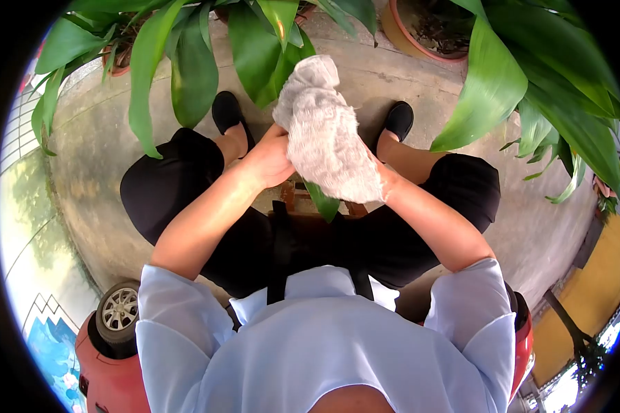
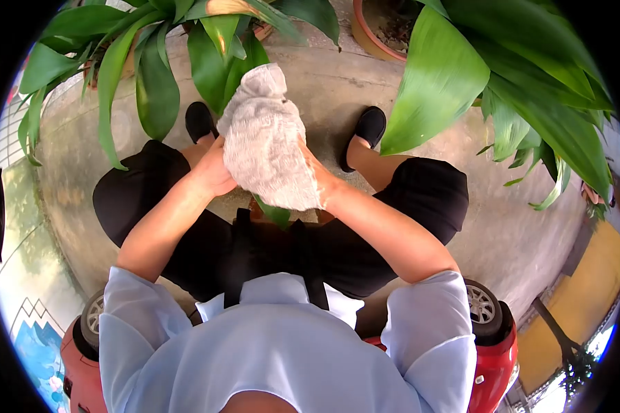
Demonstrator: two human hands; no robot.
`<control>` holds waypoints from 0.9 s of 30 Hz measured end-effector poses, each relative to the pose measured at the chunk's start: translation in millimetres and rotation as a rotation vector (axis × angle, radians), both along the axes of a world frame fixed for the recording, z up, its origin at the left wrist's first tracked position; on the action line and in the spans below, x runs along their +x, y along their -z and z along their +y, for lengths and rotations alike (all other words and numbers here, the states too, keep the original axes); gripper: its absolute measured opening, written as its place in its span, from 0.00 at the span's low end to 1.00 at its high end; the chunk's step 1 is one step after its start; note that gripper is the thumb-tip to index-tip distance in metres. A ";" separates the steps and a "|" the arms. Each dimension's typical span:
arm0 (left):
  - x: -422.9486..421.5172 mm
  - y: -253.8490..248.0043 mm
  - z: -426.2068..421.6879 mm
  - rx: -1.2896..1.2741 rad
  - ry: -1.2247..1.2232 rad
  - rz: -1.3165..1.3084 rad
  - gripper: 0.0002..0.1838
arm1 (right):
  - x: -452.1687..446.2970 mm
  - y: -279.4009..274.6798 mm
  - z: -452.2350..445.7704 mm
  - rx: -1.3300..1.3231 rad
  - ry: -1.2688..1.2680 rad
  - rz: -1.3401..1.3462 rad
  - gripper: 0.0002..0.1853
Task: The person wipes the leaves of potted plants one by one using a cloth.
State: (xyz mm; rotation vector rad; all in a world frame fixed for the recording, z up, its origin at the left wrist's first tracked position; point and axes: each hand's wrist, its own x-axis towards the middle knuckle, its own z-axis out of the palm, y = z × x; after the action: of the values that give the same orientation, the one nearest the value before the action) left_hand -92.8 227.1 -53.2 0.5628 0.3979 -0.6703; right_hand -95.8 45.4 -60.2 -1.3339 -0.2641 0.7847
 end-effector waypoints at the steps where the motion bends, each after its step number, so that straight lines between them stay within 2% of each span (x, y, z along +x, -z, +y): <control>1: -1.1 -1.1 -2.5 0.052 0.019 -0.005 0.24 | 4.0 12.2 4.3 0.165 0.122 0.286 0.30; 3: -4.8 -4.5 -5.1 0.161 0.064 -0.016 0.25 | 36.3 21.0 17.1 -0.212 -0.105 -0.203 0.27; 5: -6.9 3.3 -2.6 0.172 0.159 -0.079 0.27 | 63.8 44.2 32.3 -0.393 -0.151 -0.338 0.24; 6: -8.0 5.5 -0.9 0.178 0.209 -0.111 0.27 | 74.9 63.2 39.0 -0.499 -0.242 -0.541 0.23; 7: -7.3 2.1 -1.3 0.172 0.178 -0.082 0.29 | 85.9 82.1 45.5 -0.599 -0.315 -0.752 0.22; 8: -7.1 1.7 -0.6 0.162 0.178 -0.098 0.28 | 96.0 79.5 53.0 -0.816 -0.494 -1.152 0.19; 14: -5.7 -6.2 8.1 0.166 0.122 -0.081 0.25 | 122.4 49.0 85.9 -1.050 -0.471 -1.320 0.11; 16: -8.0 -4.3 13.3 0.164 0.105 -0.074 0.23 | 124.3 34.4 88.8 -1.140 -0.547 -1.279 0.11; 18: -9.0 -5.4 20.1 0.155 0.102 -0.071 0.21 | 103.9 14.2 85.8 -1.235 -0.687 -1.118 0.14; 19: -7.3 -9.4 23.7 0.147 0.110 -0.071 0.20 | 95.1 11.3 80.2 -1.124 -0.550 -1.225 0.09; 21: -3.7 -11.9 27.4 0.176 0.158 -0.137 0.15 | 79.7 2.5 69.6 -1.055 -0.450 -1.291 0.07; 22: -2.6 -16.7 26.0 0.263 0.222 -0.159 0.15 | 76.7 -0.1 64.9 -1.019 -0.396 -1.323 0.07; 23: 1.8 -27.5 22.2 0.351 0.288 -0.181 0.17 | 68.8 4.5 64.7 -0.858 -0.066 -1.375 0.06; 25: 3.7 -20.7 19.9 0.493 0.464 -0.295 0.26 | 64.5 7.1 45.8 -0.979 -0.113 -1.394 0.06; 27: 7.0 -17.8 17.3 0.571 0.408 -0.160 0.24 | 63.8 10.0 30.7 -1.016 -0.064 -1.373 0.06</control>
State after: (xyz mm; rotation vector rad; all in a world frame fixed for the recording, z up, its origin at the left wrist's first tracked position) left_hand -85.8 244.4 -35.4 1.2555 0.3238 -0.8985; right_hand -32.0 76.1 -70.2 -2.7057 -1.0712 -0.1727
